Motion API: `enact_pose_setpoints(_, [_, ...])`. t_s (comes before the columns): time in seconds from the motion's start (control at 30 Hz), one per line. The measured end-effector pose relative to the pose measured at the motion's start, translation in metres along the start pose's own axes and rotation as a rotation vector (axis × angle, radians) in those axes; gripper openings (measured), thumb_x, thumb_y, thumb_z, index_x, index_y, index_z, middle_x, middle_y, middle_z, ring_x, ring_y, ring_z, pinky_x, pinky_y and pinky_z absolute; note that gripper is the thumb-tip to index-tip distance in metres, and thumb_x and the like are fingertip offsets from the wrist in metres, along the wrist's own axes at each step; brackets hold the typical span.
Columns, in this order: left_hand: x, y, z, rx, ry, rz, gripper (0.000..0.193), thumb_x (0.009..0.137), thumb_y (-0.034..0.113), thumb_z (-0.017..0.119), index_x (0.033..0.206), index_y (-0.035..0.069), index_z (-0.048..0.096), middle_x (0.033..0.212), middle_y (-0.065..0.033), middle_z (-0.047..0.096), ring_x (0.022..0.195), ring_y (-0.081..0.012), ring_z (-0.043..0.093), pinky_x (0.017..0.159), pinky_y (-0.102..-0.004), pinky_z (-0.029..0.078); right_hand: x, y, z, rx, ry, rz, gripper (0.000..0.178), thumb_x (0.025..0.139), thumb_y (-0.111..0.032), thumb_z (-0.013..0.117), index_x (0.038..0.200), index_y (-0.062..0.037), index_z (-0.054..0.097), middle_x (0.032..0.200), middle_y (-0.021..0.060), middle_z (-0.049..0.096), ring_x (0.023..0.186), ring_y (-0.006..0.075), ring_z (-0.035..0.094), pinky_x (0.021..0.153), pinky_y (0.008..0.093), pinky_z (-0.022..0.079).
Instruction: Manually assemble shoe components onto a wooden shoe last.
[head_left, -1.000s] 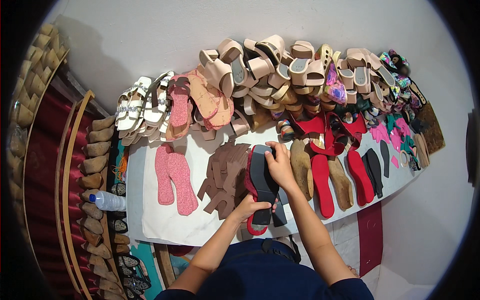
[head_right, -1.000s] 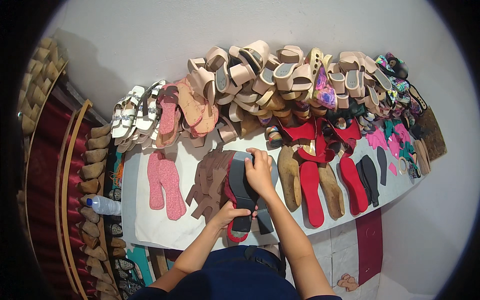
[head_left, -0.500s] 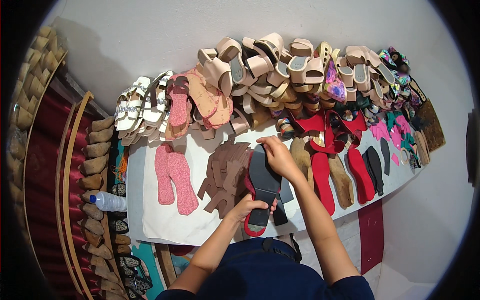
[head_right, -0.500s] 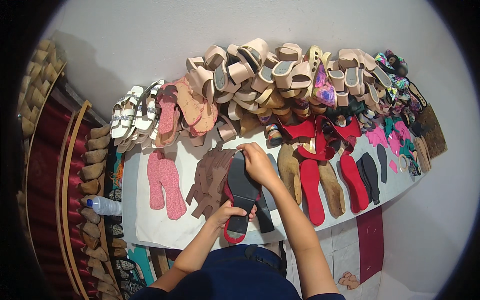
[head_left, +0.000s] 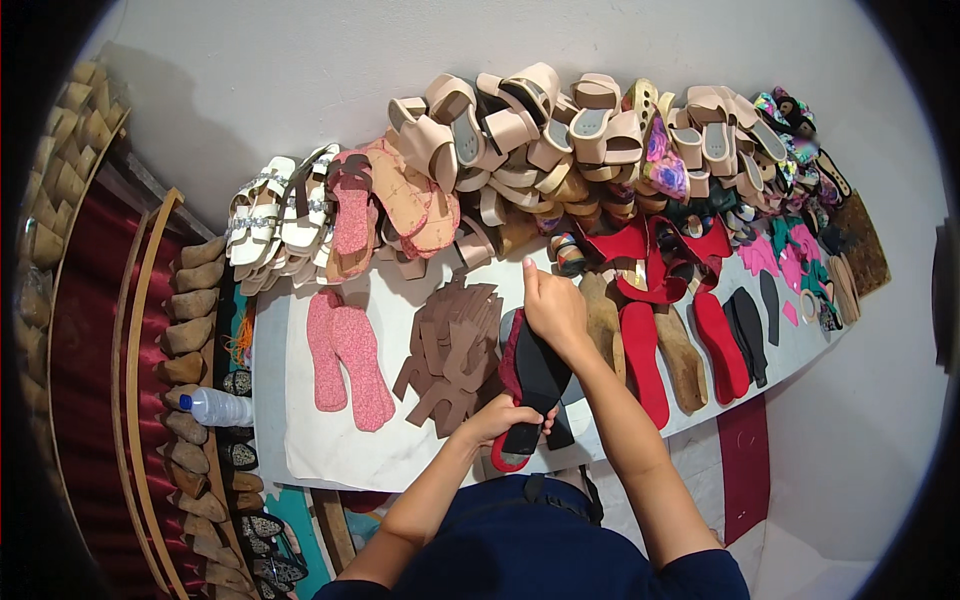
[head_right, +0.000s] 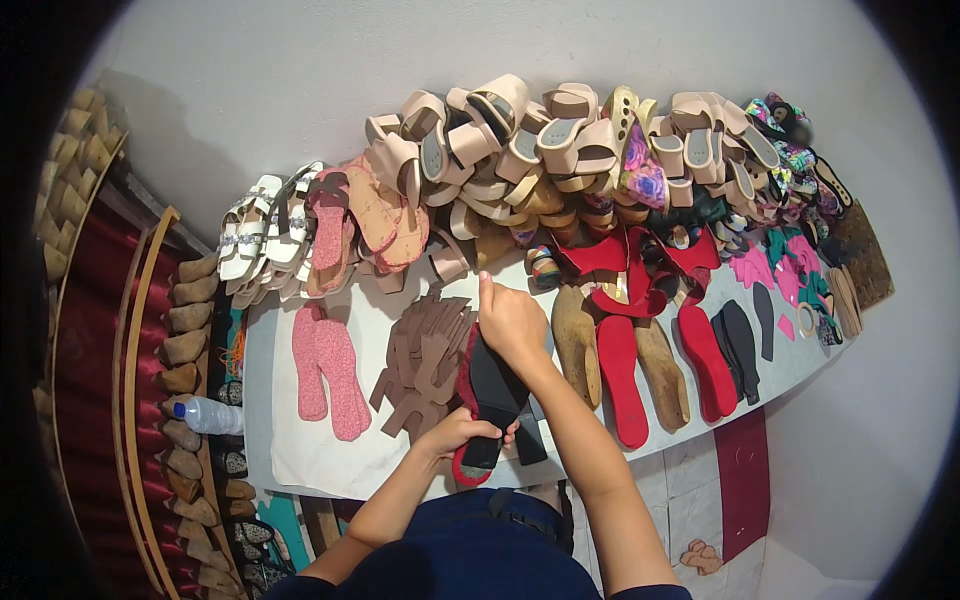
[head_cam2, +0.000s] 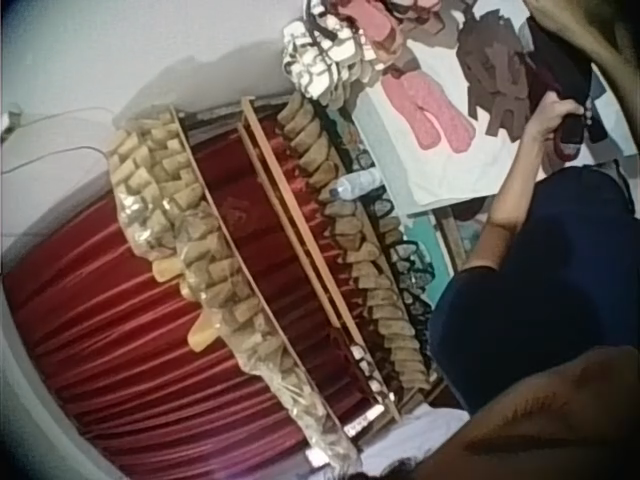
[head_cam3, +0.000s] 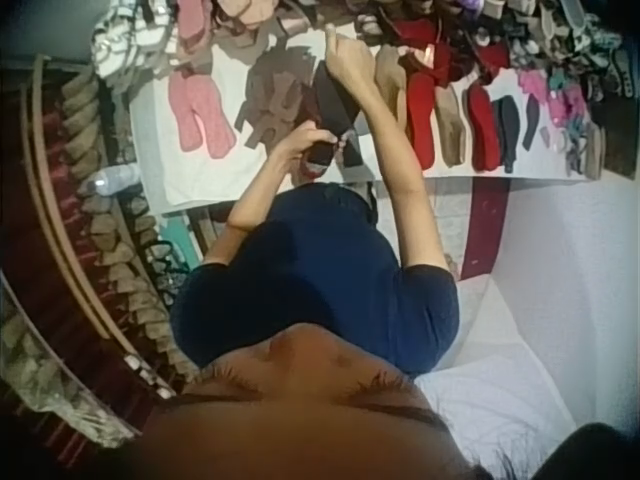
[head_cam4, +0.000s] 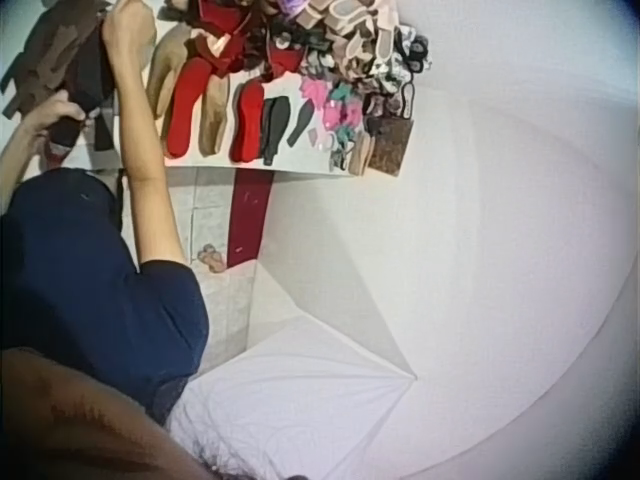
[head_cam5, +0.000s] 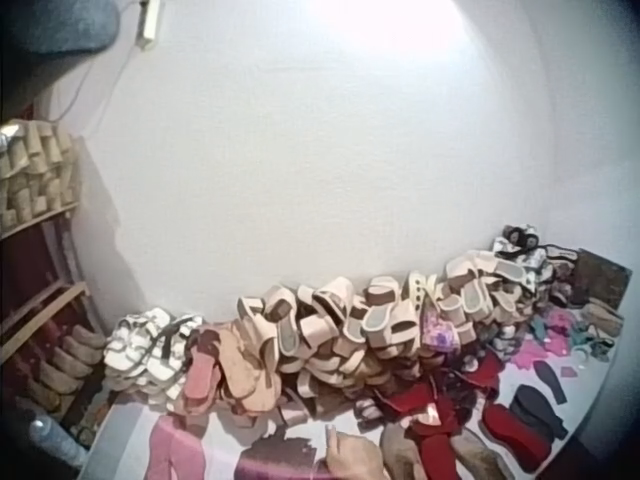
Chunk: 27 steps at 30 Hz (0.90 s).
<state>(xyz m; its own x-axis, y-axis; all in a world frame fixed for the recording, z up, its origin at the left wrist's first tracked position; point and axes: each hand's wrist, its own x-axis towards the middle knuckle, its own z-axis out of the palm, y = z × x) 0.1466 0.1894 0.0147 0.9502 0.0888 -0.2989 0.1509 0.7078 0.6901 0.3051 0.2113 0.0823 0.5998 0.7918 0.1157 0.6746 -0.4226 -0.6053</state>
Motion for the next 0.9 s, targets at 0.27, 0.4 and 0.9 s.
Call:
enact_pose_setpoints(0.27, [0.004, 0.005, -0.005, -0.006, -0.012, -0.001, 0.025, 0.067, -0.005, 0.049, 0.092, -0.004, 0.047, 0.085, -0.0079, 0.051, 0.069, -0.0131, 0.053, 0.062, -0.0268, 0.045, 0.008, 0.014, 0.013, 0.113, 0.084, 0.014, 0.059, 0.090, -0.039, 0.028, 0.059, 0.0025, 0.056, 0.059, 0.0253, 0.053, 0.062, 0.0420, 0.053, 0.061, 0.0482, 0.039])
enact_pose_setpoints(0.4, [0.000, 0.010, -0.002, 0.021, 0.010, -0.045, 0.022, 0.066, -0.004, 0.050, 0.087, -0.002, 0.048, 0.082, -0.0067, 0.051, 0.064, -0.0110, 0.051, 0.058, -0.0243, 0.044, 0.021, 0.029, 0.011, 0.187, -0.031, 0.041, 0.068, 0.089, -0.046, 0.023, 0.059, 0.0037, 0.057, 0.060, 0.0265, 0.053, 0.063, 0.0425, 0.054, 0.064, 0.0477, 0.041])
enact_pose_setpoints(0.9, [0.011, -0.001, -0.008, -0.309, 0.065, -0.010, 0.036, 0.064, -0.007, 0.044, 0.100, -0.004, 0.040, 0.082, -0.0111, 0.047, 0.064, -0.0141, 0.046, 0.056, -0.0275, 0.041, -0.019, 0.026, 0.036, 0.032, 0.224, -0.121, 0.042, 0.087, -0.039, 0.039, 0.077, -0.0019, 0.057, 0.072, 0.0187, 0.057, 0.069, 0.0360, 0.055, 0.064, 0.0441, 0.043])
